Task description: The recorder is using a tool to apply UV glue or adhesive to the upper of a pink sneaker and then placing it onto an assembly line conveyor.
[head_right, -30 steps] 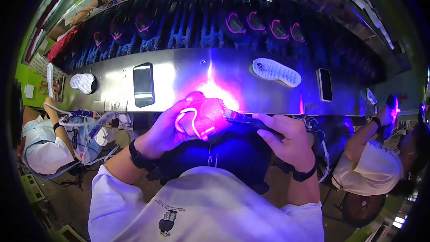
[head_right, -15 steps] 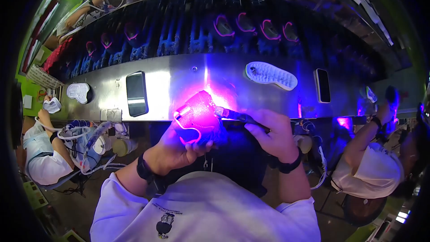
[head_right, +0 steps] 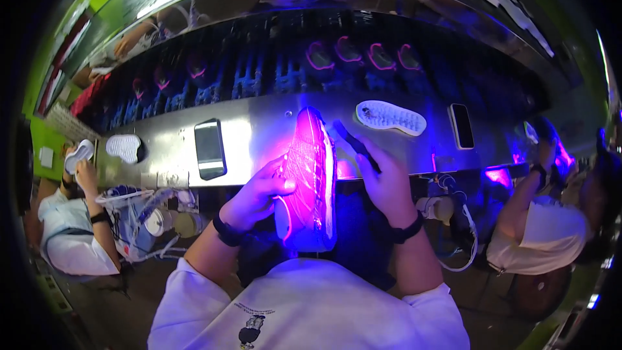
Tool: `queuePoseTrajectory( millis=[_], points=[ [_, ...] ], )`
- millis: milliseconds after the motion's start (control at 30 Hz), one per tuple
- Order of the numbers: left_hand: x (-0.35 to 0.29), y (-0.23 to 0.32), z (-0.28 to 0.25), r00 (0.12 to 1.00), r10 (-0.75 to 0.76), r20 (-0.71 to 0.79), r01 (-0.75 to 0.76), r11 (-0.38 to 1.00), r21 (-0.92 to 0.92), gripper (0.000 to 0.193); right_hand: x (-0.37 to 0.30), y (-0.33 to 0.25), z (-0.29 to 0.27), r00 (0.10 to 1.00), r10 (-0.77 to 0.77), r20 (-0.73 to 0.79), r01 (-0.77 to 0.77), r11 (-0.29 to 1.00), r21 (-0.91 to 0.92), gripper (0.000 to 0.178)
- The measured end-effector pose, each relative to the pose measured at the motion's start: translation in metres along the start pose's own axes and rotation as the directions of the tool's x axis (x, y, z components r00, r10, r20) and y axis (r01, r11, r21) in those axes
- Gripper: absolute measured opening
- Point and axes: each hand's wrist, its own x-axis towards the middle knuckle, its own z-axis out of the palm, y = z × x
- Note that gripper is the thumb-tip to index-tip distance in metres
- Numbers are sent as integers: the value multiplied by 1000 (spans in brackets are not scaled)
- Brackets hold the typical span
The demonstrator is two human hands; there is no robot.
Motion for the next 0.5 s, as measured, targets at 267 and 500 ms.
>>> queuePoseTrajectory(
  millis=[267,500],
  points=[
    [29,50,-41,940,268,-212,-112,827,551,82,-52,11,13,972,-9,234,-39,979,200,43],
    [126,139,-158,725,478,-496,419,264,869,71,-57,77,-12,937,285,201,-334,898,287,36]
  ],
)
